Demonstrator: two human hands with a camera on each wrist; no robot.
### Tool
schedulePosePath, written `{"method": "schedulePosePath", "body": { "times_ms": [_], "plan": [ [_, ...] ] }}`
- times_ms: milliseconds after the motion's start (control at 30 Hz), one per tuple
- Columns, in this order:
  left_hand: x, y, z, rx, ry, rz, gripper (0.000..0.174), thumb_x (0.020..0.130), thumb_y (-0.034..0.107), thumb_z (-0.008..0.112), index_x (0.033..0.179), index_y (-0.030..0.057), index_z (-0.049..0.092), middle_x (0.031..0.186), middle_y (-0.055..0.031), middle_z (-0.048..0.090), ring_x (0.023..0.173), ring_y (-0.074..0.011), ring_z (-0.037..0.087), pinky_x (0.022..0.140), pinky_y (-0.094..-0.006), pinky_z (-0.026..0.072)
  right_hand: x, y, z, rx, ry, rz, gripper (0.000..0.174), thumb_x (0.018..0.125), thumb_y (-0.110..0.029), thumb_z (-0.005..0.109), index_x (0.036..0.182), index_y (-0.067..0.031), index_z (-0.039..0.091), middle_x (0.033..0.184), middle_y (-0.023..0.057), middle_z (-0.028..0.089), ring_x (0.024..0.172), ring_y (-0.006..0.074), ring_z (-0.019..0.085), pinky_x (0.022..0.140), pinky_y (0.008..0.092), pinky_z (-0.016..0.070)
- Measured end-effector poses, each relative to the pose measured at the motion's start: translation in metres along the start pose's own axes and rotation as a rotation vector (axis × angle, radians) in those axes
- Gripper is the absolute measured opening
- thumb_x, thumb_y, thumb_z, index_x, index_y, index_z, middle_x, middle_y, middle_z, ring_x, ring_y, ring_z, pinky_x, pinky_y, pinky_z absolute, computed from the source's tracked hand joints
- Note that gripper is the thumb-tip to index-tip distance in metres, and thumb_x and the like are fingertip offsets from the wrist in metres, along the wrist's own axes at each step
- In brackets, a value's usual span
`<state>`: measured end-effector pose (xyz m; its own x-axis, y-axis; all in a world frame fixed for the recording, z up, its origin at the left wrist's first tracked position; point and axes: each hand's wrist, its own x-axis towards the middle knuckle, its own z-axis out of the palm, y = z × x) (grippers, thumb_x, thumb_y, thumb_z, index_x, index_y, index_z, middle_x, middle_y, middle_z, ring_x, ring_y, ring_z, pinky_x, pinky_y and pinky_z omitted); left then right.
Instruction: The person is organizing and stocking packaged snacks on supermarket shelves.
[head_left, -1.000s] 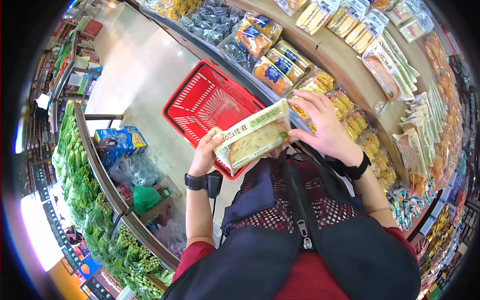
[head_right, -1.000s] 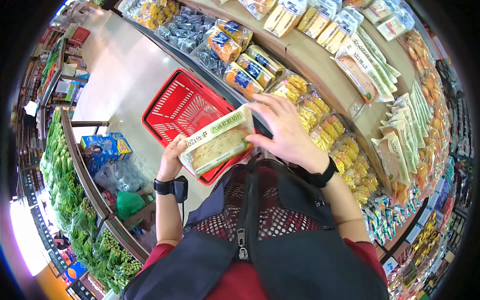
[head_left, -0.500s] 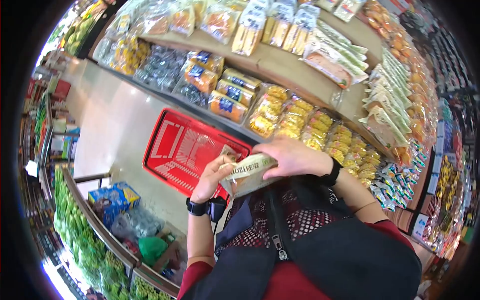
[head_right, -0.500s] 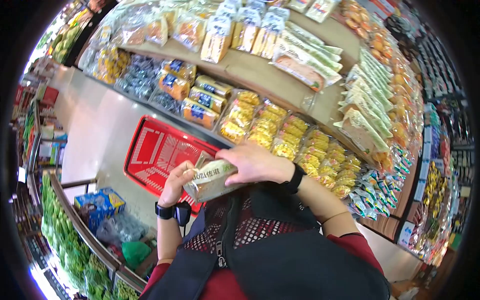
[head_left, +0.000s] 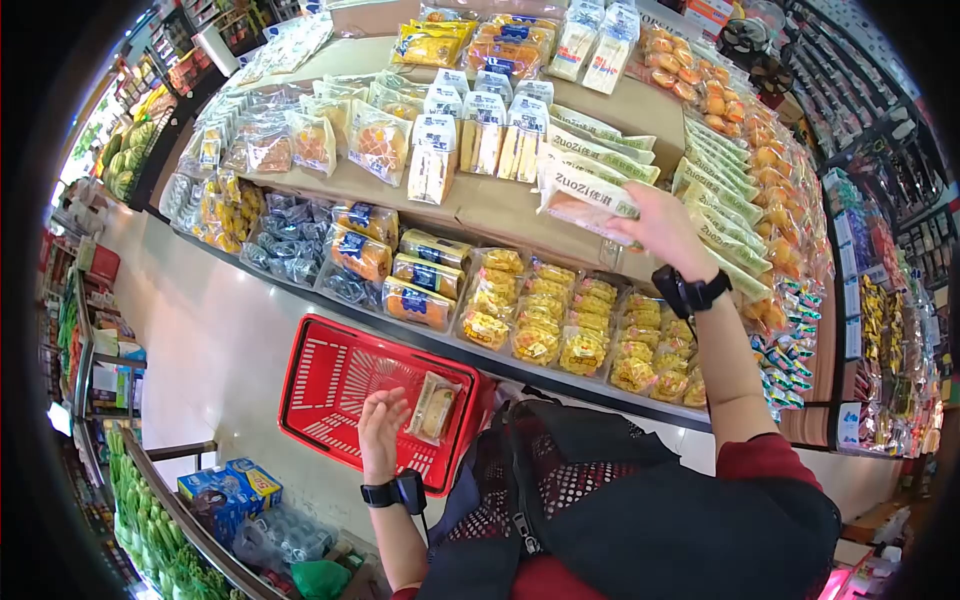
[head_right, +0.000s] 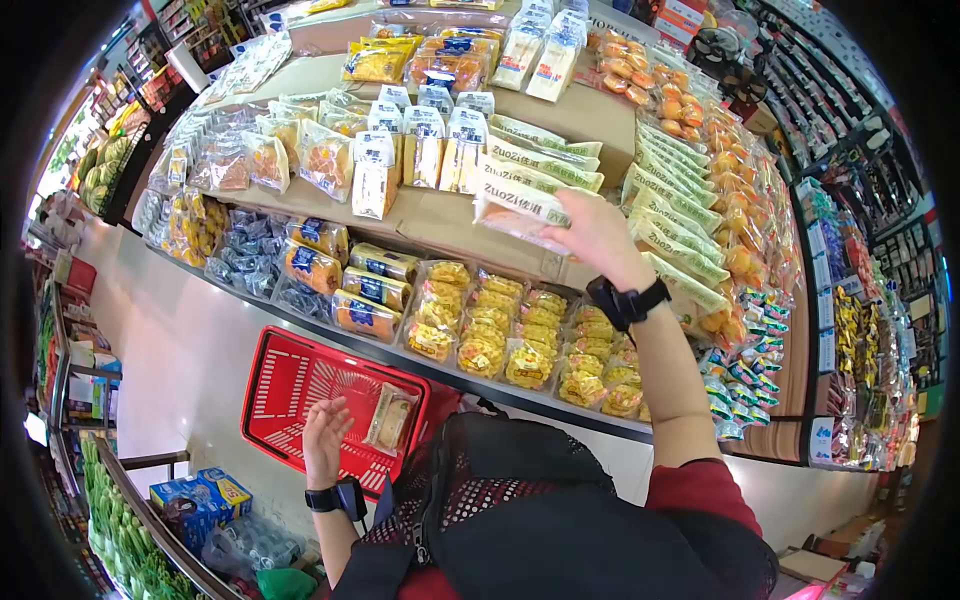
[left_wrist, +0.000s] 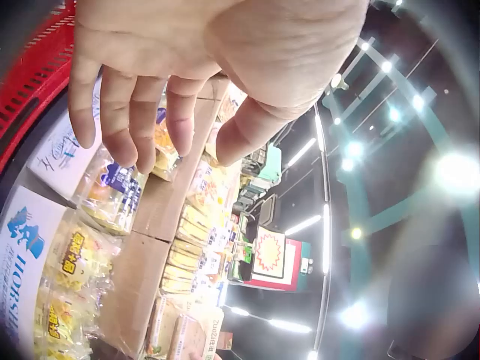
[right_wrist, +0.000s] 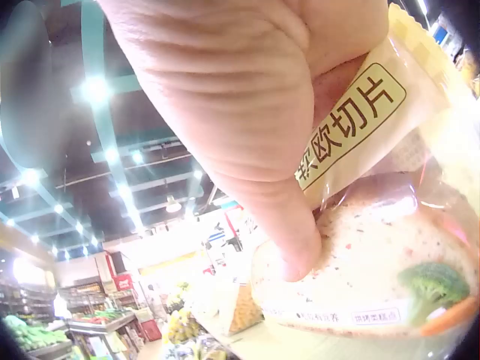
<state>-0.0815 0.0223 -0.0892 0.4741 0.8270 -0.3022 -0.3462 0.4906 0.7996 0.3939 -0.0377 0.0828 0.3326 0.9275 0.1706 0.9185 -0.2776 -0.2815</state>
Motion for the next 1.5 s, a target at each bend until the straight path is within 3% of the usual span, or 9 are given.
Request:
{"method": "schedulePosePath", "body": {
  "times_ms": [233, 433, 500, 633, 900, 1300, 1433, 1467, 1500],
  "plan": [
    [-0.017, -0.016, -0.022, 0.015, 0.104, -0.036, 0.026, 0.093, 0.027, 0.052, 0.113, 0.0103, 0.049, 0.118, -0.0114, 0.055, 0.105, -0.0211, 0.055, 0.094, -0.0385, 0.0436, 0.028, 0.025, 0.051, -0.126, 0.125, 0.031, 0.04, 0.072, -0.031, 0.074, 0.096, -0.0033, 0.057, 0.086, 0.0178, 0.063, 0.084, 0.0353, 0.062, 0.072, 0.0446, 0.0487],
    [-0.024, -0.047, -0.064, 0.039, 0.256, -0.115, 0.026, 0.094, 0.025, 0.052, 0.115, 0.0097, 0.05, 0.119, -0.0112, 0.057, 0.104, -0.0209, 0.056, 0.09, -0.0377, 0.0446, 0.019, 0.008, 0.059, -0.284, 0.172, 0.014, 0.048, 0.071, -0.025, 0.074, 0.112, -0.0089, 0.055, 0.112, 0.0142, 0.055, 0.105, 0.0315, 0.053, 0.083, 0.0401, 0.0464],
    [-0.024, -0.059, -0.079, 0.148, 0.382, -0.209, 0.02, 0.094, 0.021, 0.053, 0.111, 0.0095, 0.054, 0.11, -0.008, 0.062, 0.095, -0.0161, 0.059, 0.081, -0.0314, 0.0483, 0.013, 0.005, 0.063, -0.369, 0.417, -0.126, 0.05, 0.073, -0.022, 0.073, 0.118, -0.0098, 0.054, 0.114, 0.0141, 0.053, 0.106, 0.0319, 0.052, 0.088, 0.0409, 0.0435],
    [-0.017, -0.106, -0.135, 0.606, 0.518, -0.316, 0.029, 0.085, 0.025, 0.064, 0.106, 0.0044, 0.062, 0.099, -0.006, 0.066, 0.087, -0.0117, 0.059, 0.073, -0.0249, 0.0474, -0.021, -0.037, 0.064, -0.137, 0.39, -0.251, 0.04, 0.081, -0.018, 0.068, 0.118, -0.0092, 0.055, 0.116, 0.012, 0.054, 0.109, 0.031, 0.05, 0.093, 0.0421, 0.0391],
    [0.034, -0.181, -0.186, 1.154, 0.301, -0.418, 0.068, 0.076, 0.036, 0.069, 0.13, 0.001, 0.046, 0.126, -0.0211, 0.054, 0.119, -0.0292, 0.052, 0.1, -0.0358, 0.0413, -0.083, -0.067, 0.091, 0.004, 0.105, -0.271, 0.026, 0.082, -0.01, 0.065, 0.107, -0.007, 0.06, 0.114, 0.0112, 0.055, 0.108, 0.0297, 0.05, 0.093, 0.0398, 0.0381],
    [0.088, -0.257, -0.229, 1.435, 0.105, -0.64, 0.077, 0.073, 0.037, 0.07, 0.131, -0.0039, 0.04, 0.119, -0.0292, 0.055, 0.111, -0.0374, 0.056, 0.094, -0.0427, 0.0456, -0.112, -0.064, 0.069, -0.136, 0.029, -0.194, 0.022, 0.074, -0.006, 0.068, 0.095, -0.0058, 0.061, 0.106, 0.0097, 0.058, 0.106, 0.0297, 0.052, 0.091, 0.0412, 0.04],
    [0.082, -0.28, -0.244, 1.701, 0.221, -0.492, 0.067, 0.078, 0.063, 0.054, 0.083, -0.0016, 0.07, 0.09, -0.0266, 0.065, 0.092, -0.0389, 0.064, 0.081, -0.0458, 0.051, -0.116, -0.06, 0.07, -0.122, 0.075, -0.182, 0.021, 0.074, -0.006, 0.068, 0.094, -0.006, 0.061, 0.105, 0.0097, 0.059, 0.105, 0.0303, 0.052, 0.091, 0.0422, 0.0401],
    [0.092, -0.285, -0.254, 1.675, 0.117, -0.758, 0.054, 0.081, 0.057, 0.057, 0.108, 0.0106, 0.067, 0.119, -0.0141, 0.061, 0.114, -0.0325, 0.056, 0.096, -0.0533, 0.0406, -0.116, -0.059, 0.071, -0.103, 0.062, -0.204, 0.021, 0.074, -0.007, 0.068, 0.093, -0.0061, 0.062, 0.104, 0.0095, 0.059, 0.104, 0.03, 0.052, 0.091, 0.0422, 0.0401],
    [0.087, -0.263, -0.234, 1.702, 0.106, -0.753, 0.052, 0.081, 0.055, 0.057, 0.107, 0.0116, 0.068, 0.117, -0.0148, 0.062, 0.112, -0.033, 0.057, 0.095, -0.0526, 0.0418, -0.117, -0.058, 0.073, -0.082, 0.049, -0.225, 0.02, 0.074, -0.008, 0.068, 0.093, -0.0063, 0.062, 0.103, 0.0093, 0.059, 0.104, 0.0297, 0.052, 0.091, 0.0422, 0.04]
  ]
}}
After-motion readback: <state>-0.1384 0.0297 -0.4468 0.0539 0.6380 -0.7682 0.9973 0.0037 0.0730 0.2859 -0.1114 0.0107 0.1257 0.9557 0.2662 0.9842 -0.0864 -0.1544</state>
